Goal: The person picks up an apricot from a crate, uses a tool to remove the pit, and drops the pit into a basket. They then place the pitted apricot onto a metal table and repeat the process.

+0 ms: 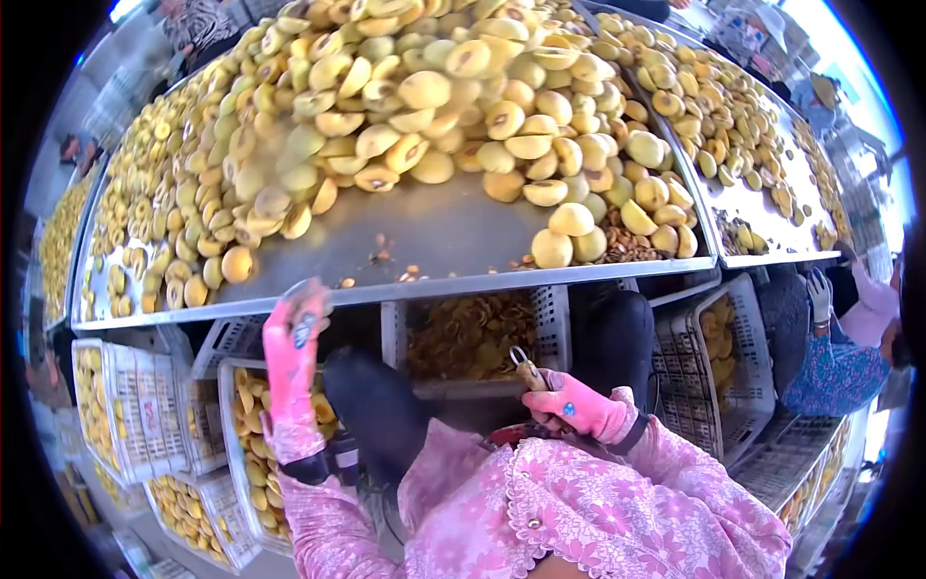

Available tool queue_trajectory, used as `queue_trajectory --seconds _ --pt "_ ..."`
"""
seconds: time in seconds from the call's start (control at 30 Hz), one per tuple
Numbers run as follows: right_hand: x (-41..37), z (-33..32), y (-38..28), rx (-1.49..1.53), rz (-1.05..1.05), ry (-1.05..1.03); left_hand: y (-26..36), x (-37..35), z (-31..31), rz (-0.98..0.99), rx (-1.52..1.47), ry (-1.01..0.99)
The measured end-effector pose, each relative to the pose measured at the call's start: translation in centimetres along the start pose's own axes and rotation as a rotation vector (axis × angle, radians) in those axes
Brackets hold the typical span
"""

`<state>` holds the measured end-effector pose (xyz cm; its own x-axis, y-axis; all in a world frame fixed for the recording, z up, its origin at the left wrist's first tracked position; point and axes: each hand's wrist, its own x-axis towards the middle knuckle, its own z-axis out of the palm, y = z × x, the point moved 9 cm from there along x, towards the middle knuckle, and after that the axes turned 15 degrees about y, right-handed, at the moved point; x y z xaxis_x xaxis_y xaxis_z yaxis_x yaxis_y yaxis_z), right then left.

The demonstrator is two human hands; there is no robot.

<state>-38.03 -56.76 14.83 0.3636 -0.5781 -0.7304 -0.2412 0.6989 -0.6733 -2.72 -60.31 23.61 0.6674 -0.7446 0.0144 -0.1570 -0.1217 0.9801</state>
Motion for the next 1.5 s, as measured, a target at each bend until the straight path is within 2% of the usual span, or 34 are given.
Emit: queue_trajectory --seconds 0.03,0.07,0.13,0.17,0.23,0.27,0.3,0.37,0.43,0.47,0.57,0.63,0.67,0.7,0.77,0.9,0.97,1.03,1.13,1.23,1.43,1.5 --pt "-0.3 -0.7 0.1 0.016 -0.013 0.001 1.3 -0.1 4.4 0.001 0.016 -0.086" --pt "-0.9 -1.3 -0.6 0.066 -0.067 0.007 4.5 -0.7 8.9 0.403 0.189 -0.195" --pt "-2.7 -2.1 -2.0 0.225 -0.055 -0.004 6.4 -2.2 17.2 0.327 0.133 -0.319" --pt "-3.0 -2.9 -2.0 0.267 -0.048 -0.004 5.9 -2.9 21.4 0.05 -0.087 -0.439" --pt "-3.5 -4.4 -1.8 0.351 -0.035 -0.004 7.1 -4.3 28.5 0.241 -0.067 -0.553" --pt "-3.4 -5.4 -1.1 0.341 -0.029 0.013 9.1 -5.7 31.1 0.517 0.016 -0.593" --pt "-3.4 -6.3 -0.7 0.332 -0.021 0.031 9.0 -6.7 33.8 0.688 0.046 -0.629" --pt "-3.7 -7.5 -1.0 0.391 -0.047 0.033 6.3 -8.2 38.2 0.84 0.328 -0.653" --pt "-3.9 -8.7 -0.8 0.408 -0.081 0.052 5.2 -7.8 39.6 0.842 0.354 -0.614" --pt "-4.1 -9.2 -0.8 0.403 -0.082 0.047 4.7 -7.4 39.9 0.843 0.367 -0.592" --pt "-4.9 -10.1 -2.2 0.436 -0.102 0.026 6.6 -5.8 37.2 0.624 0.079 -0.487" --pt "-4.9 -10.3 -3.4 0.477 -0.15 0.015 4.2 -3.4 35.0 -0.071 -0.284 -0.459" --pt "-4.7 -10.4 -3.5 0.432 -0.208 0.009 3.8 -3.2 33.7 -0.244 -0.53 -0.483" --pt "-4.3 -10.4 -3.5 0.383 -0.271 0.009 3.1 -3.4 32.3 -0.296 -0.618 -0.511" --pt "-3.8 -10.0 -4.3 0.251 -0.399 0.013 2.7 -6.2 30.0 -0.688 -0.803 -0.585" --pt "-2.6 -8.4 -6.5 -0.121 -0.674 0.087 2.2 -10.0 25.5 -0.882 -0.924 -0.555" --pt "-3.0 -7.7 -8.1 -0.216 -0.625 0.191 1.6 -11.4 24.0 -0.893 -0.954 -0.513" --pt "-3.3 -6.2 -9.3 -0.332 -0.647 0.229 0.5 -11.7 22.7 -0.797 -0.867 -0.384" --pt "-3.5 -4.6 -10.1 -0.412 -0.677 0.267 0.8 -12.5 21.5 -0.689 -0.847 -0.343" --pt "-3.7 -3.9 -10.3 -0.384 -0.779 0.312 1.2 -12.7 20.9 -0.588 -0.833 -0.303" --pt "-3.1 -3.5 -9.5 -0.394 -0.777 0.363 1.1 -13.1 20.3 -0.453 -0.784 -0.199" --pt "-2.9 -2.5 -9.6 -0.695 -1.013 0.378 1.1 -13.2 20.1 -0.408 -0.757 -0.165"
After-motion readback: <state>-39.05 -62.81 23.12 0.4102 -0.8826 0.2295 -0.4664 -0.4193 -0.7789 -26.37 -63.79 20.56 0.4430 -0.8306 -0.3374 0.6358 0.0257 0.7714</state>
